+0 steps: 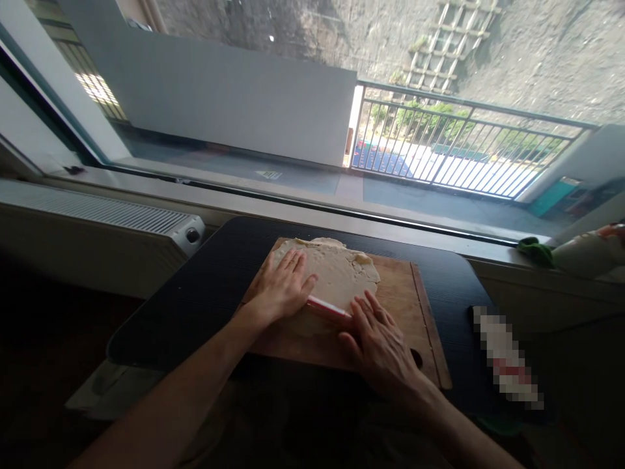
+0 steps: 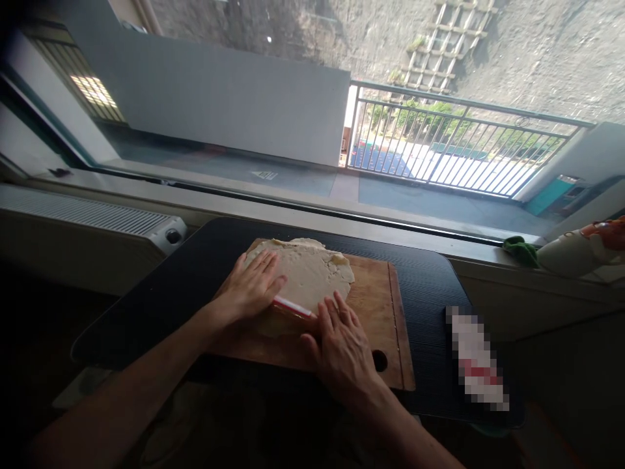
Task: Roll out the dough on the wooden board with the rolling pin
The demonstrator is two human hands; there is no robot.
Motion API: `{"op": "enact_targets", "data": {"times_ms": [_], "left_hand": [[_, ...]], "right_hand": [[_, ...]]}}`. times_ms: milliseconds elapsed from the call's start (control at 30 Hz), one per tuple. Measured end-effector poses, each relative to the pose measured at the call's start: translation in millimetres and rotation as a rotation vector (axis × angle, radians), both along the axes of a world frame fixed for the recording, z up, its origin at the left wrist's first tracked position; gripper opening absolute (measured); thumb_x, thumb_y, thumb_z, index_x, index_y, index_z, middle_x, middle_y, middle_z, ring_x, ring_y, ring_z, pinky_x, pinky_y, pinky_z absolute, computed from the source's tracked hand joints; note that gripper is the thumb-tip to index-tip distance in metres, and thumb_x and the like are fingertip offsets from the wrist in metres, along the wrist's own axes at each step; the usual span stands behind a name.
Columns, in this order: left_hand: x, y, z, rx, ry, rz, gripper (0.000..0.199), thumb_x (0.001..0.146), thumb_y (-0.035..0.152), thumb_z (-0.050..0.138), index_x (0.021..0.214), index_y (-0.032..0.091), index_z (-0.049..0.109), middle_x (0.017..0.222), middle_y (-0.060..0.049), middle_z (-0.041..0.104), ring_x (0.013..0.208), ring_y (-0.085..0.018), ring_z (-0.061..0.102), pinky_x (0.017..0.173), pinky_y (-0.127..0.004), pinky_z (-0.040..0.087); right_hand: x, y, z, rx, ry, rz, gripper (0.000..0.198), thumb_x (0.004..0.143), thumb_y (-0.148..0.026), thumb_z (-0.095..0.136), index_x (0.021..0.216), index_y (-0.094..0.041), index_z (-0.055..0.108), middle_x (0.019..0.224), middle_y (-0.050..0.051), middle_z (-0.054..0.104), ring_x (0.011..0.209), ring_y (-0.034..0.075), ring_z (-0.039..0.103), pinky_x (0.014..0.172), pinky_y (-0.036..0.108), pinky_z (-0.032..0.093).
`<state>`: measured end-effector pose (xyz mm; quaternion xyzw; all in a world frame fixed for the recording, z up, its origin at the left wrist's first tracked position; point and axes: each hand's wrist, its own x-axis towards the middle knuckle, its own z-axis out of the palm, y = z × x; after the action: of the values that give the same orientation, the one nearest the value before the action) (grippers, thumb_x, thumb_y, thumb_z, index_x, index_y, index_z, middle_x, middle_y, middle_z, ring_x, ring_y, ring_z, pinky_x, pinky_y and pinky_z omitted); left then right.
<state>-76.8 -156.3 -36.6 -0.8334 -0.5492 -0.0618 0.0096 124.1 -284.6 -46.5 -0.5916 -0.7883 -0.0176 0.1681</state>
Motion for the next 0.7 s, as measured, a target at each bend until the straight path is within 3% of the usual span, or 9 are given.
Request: {"op": "enact_targets", "data": {"times_ms": [100, 167, 333, 400, 600, 700], "left_hand": [[-25.6, -35.6, -6.8, 0.08, 0.002, -0.037, 0.064, 0.092, 0.049, 0.023, 0.141, 0.011, 0.036, 0.149, -0.012, 0.031, 0.141, -0.025, 0.02, 0.114, -0.049, 0.01], [-32.4, -44.8, -8.0, 0.091, 0.01, -0.042, 0.063, 0.093, 0.047, 0.023, 0.141, 0.01, 0.036, 0.149, -0.011, 0.03, 0.141, -0.025, 0.021, 0.114, -0.049, 0.012], [0.9, 0.0, 0.8, 0.033, 0.037, 0.028, 0.066, 0.094, 0.047, 0.019, 0.141, 0.005, 0.035, 0.149, -0.014, 0.03, 0.141, -0.026, 0.021, 0.113, -0.051, 0.01], [7.6, 7.6, 2.2, -0.001, 0.05, 0.026, 0.066, 0.094, 0.048, 0.018, 0.141, 0.005, 0.035, 0.149, -0.014, 0.031, 0.14, -0.025, 0.021, 0.114, -0.049, 0.011], [-30.9, -48.7, -9.7, 0.122, 0.044, -0.049, 0.064, 0.093, 0.048, 0.023, 0.142, 0.009, 0.034, 0.15, -0.011, 0.029, 0.141, -0.025, 0.019, 0.113, -0.05, 0.012], [-24.1, -37.0, -8.1, 0.115, 0.036, -0.032, 0.064, 0.093, 0.048, 0.022, 0.141, 0.008, 0.035, 0.15, -0.012, 0.028, 0.141, -0.026, 0.019, 0.113, -0.052, 0.011]], "right_hand": [[-5.1, -32.1, 1.4, -0.028, 0.008, 0.123, 0.06, 0.092, -0.04, 0.045, 0.144, -0.014, 0.032, 0.147, 0.01, 0.036, 0.139, 0.024, 0.025, 0.11, 0.042, 0.033], [-5.4, -36.4, 3.2, -0.046, 0.009, 0.152, 0.061, 0.092, -0.041, 0.044, 0.145, -0.015, 0.028, 0.149, 0.008, 0.033, 0.139, 0.023, 0.025, 0.111, 0.041, 0.031], [3.5, 14.4, 5.1, -0.023, -0.01, -0.062, 0.054, 0.094, -0.044, 0.039, 0.135, -0.01, 0.045, 0.144, 0.014, 0.04, 0.139, 0.028, 0.023, 0.112, 0.047, 0.025], [4.8, 20.8, 4.7, -0.022, -0.013, -0.096, 0.055, 0.094, -0.045, 0.038, 0.134, -0.009, 0.046, 0.144, 0.016, 0.04, 0.139, 0.029, 0.023, 0.111, 0.047, 0.026], [-3.1, -33.4, 4.6, -0.078, 0.01, 0.121, 0.064, 0.091, -0.047, 0.043, 0.145, -0.014, 0.03, 0.149, 0.009, 0.032, 0.139, 0.023, 0.024, 0.112, 0.04, 0.029], [0.0, -16.8, 5.9, -0.084, 0.008, 0.096, 0.06, 0.092, -0.047, 0.041, 0.142, -0.013, 0.036, 0.146, 0.01, 0.037, 0.139, 0.024, 0.024, 0.112, 0.042, 0.028]]}}
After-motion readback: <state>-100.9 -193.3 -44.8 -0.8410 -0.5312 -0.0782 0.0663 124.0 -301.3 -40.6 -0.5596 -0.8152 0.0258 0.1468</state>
